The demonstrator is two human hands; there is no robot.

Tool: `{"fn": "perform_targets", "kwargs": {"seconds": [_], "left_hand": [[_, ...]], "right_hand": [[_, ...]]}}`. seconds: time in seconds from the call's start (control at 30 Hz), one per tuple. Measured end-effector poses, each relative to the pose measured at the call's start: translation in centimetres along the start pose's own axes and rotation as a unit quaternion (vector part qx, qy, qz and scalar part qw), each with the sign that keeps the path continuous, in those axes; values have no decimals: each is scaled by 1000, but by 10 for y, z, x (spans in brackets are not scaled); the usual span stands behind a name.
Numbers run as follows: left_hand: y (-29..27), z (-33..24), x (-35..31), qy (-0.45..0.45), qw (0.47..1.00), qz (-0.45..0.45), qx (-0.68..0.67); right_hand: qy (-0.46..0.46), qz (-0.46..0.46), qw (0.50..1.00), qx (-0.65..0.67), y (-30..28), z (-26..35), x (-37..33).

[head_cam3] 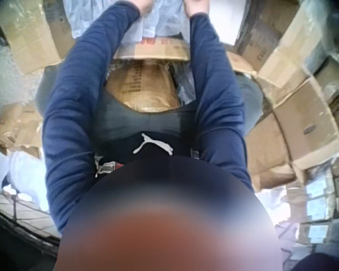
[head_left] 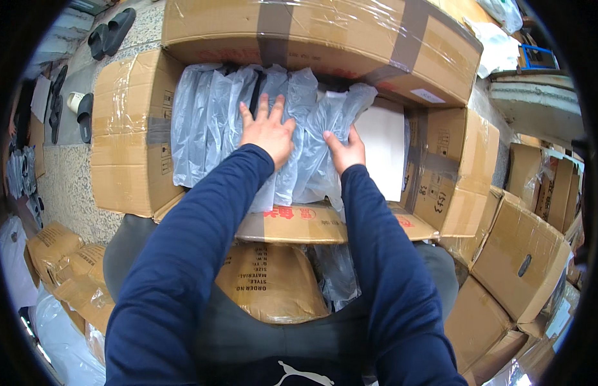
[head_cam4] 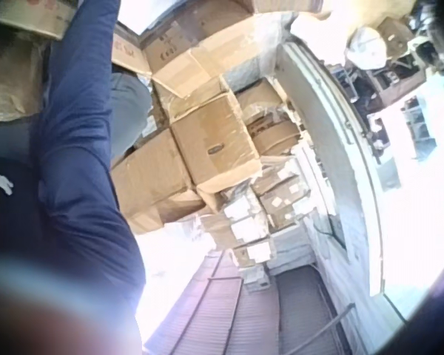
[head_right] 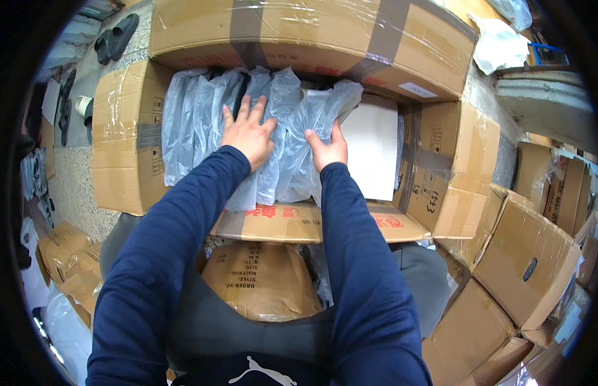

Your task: The person sits on the floor and repeatedly picks up plastic-wrapped items from a cardboard box, then places them back into the box. The person adjusts the items to fit them neatly inside the box.

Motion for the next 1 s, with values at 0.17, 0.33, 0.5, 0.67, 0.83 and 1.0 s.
{"fn": "perform_targets", "kwargs": {"seconds": [0.17, 0.33, 0.5, 0.67, 0.83, 1.0], "left_hand": [[4, -2, 17, 2, 996, -29, -85], [9, -11, 11, 17, 998, -26, -58], [12, 8, 11, -15, 995, 30, -90], [7, 44, 6, -38, 991, -29, -124], [5, 52, -8, -7, 967, -142, -214], [8, 71, -11, 9, 965, -163, -207]], "right_hand": [[127, -116, 952, -252, -4, 20, 7], [160, -107, 924, -330, 28, 44, 37], [98, -175, 903, -381, -8, 25, 29], [111, -156, 902, -386, -30, 53, 4], [46, -92, 912, -397, 26, 113, -9], [84, 50, 918, -385, 82, 60, 2]]}}
Point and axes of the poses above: each hand's wrist, its own x-axis towards the middle knuckle, its own y-axis out of the palm, z = x × y, the point moved 7 cm from there along x, towards the middle knuckle, and after that the axes turned 8 degrees about -y, right-handed, at the moved point
